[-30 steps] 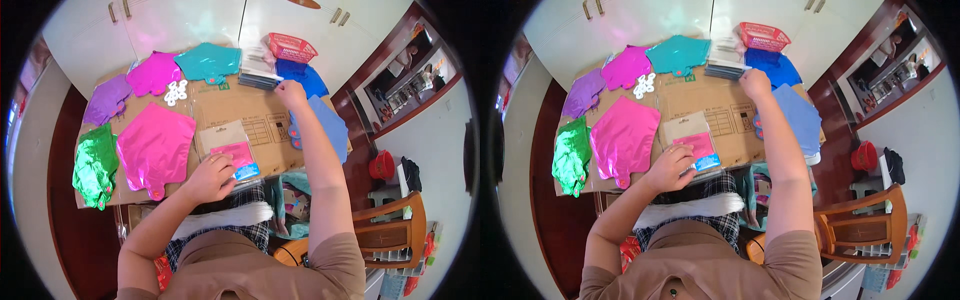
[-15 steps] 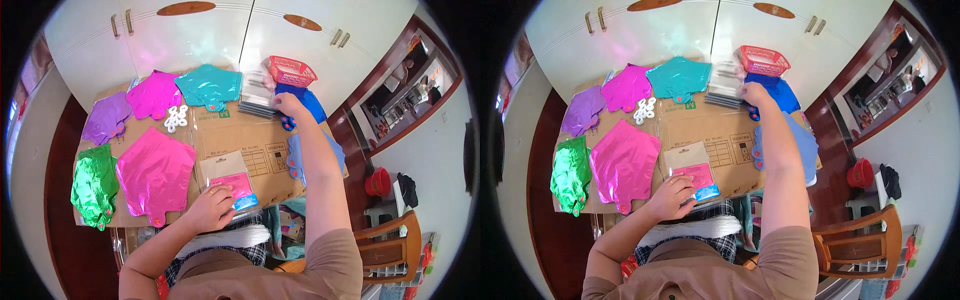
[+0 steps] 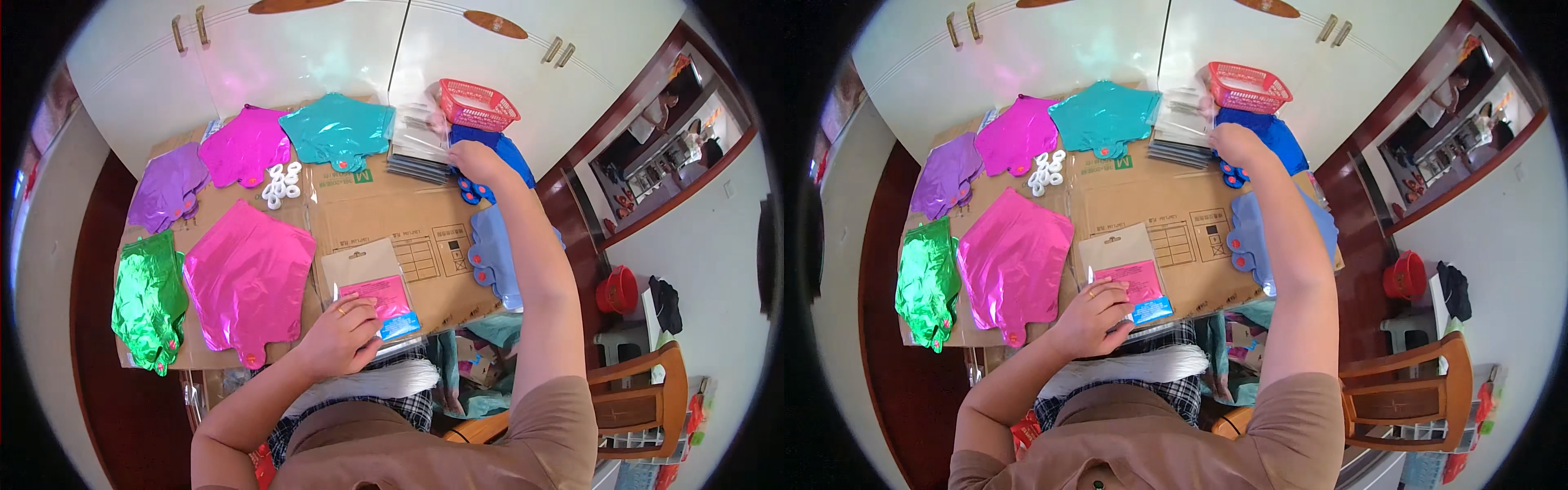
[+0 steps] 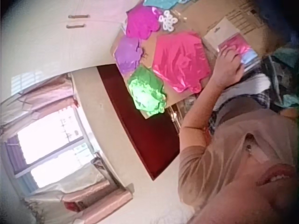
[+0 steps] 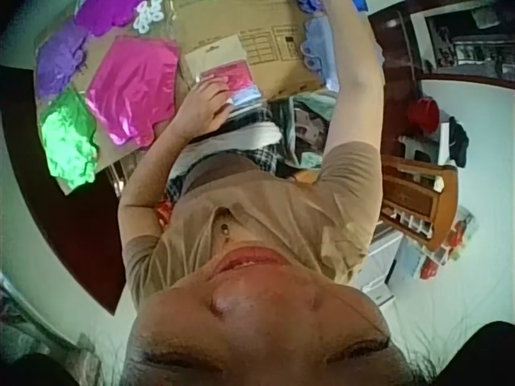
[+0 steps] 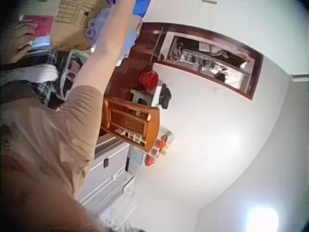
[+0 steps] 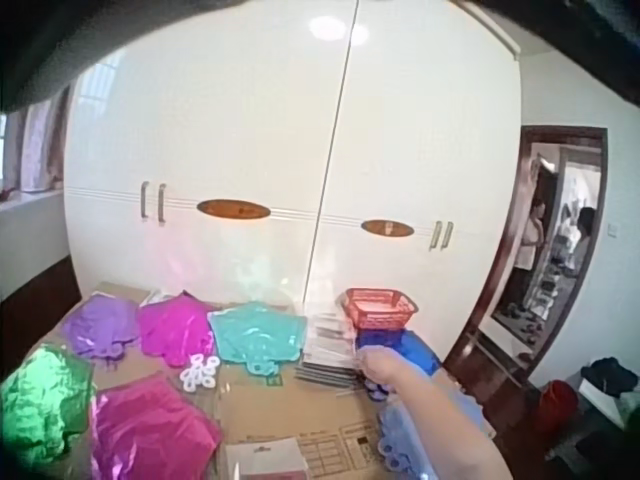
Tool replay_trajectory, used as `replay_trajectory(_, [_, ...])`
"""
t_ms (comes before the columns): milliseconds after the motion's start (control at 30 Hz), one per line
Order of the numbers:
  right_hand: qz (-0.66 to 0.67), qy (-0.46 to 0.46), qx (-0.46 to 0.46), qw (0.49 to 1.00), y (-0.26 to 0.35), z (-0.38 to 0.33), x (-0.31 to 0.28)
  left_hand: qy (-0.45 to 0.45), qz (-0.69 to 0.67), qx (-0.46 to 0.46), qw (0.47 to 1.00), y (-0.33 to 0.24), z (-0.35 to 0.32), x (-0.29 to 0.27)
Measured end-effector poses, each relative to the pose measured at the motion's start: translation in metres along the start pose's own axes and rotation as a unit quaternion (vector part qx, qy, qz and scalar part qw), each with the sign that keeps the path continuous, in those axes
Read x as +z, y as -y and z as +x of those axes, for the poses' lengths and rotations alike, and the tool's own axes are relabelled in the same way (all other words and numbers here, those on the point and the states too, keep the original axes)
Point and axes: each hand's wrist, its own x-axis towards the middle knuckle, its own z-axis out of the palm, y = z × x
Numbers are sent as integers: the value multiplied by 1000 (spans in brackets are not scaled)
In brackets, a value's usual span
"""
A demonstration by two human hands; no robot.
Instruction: Folding deflated foil balloons and placing them into individual retail packaging bags with cardboard headers.
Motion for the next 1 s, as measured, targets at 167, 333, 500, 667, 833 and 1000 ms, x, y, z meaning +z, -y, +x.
replay_trajectory(167, [5,-38,-1,999,26,-41,-28,-1,3,-2,1000,4,-5,2])
replay_trajectory(333, [159,-98,-11,982,104,-164,-61,-12,41,1,999,2,-7,7])
replay_trajectory(500, [379,27,148,913,172,-268,-47,-37,137,76,987,1,-13,15])
replay_trajectory(667, [368,-81,79,923,217,-310,-4,-74,124,70,987,-2,-15,23])
replay_trajectory(833, [269,-149,37,951,233,-307,15,-68,95,53,992,-2,-17,24])
replay_trajectory(1000, [273,-148,79,947,229,-314,8,-81,87,40,992,-6,-17,23])
